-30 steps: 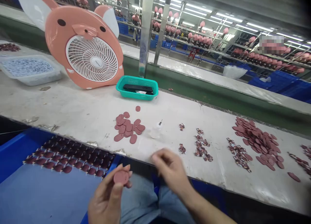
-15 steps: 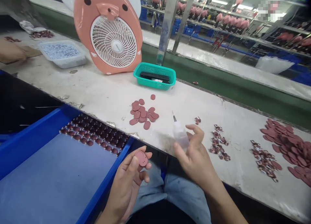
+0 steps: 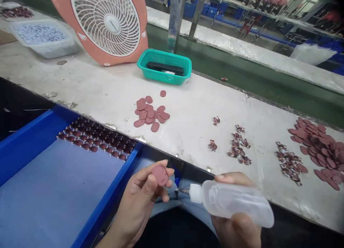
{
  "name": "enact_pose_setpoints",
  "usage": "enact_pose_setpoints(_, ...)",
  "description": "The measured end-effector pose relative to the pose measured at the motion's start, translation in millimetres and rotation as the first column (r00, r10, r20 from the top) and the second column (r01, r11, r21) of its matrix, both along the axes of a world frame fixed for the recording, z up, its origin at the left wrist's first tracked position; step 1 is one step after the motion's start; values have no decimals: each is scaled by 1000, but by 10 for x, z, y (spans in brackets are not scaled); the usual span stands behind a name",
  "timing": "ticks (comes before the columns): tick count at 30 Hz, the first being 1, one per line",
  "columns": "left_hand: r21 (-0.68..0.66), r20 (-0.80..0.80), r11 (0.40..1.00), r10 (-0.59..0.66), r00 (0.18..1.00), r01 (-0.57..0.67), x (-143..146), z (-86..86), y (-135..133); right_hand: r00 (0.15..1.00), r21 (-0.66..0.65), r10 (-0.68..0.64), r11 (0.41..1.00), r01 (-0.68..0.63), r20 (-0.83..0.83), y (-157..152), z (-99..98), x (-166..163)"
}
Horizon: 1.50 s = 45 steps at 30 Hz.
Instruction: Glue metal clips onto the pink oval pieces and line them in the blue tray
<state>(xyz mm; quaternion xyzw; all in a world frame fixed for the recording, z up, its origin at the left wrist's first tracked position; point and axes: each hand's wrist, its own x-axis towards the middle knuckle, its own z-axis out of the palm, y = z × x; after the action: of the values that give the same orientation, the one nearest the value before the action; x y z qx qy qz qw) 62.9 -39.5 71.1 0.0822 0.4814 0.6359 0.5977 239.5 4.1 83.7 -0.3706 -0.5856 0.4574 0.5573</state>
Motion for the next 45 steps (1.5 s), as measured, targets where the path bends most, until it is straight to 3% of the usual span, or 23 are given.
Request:
enact_pose_setpoints(7, 56, -60, 998, -21, 998, 24, 15, 71, -15, 996, 49, 21, 998, -25, 81, -48, 74, -74)
enact_pose_setpoints(15, 90, -59, 995, -43, 997, 48, 11, 75, -34, 999, 47, 47, 998, -47, 19, -20, 77, -82)
enact_pose_setpoints(31, 58, -77, 997, -43, 996, 47, 11, 102, -49, 995, 28, 99, 995, -99, 22, -19, 156, -136)
enact_pose_setpoints(39, 78, -52, 996, -44, 998, 48, 6, 101, -55, 999, 42, -14, 999, 12, 37, -61, 81, -123)
enact_pose_setpoints(45, 85, -63, 995, -46, 997, 51, 10, 109, -43, 999, 27, 39, 999, -40, 30, -51, 51, -68)
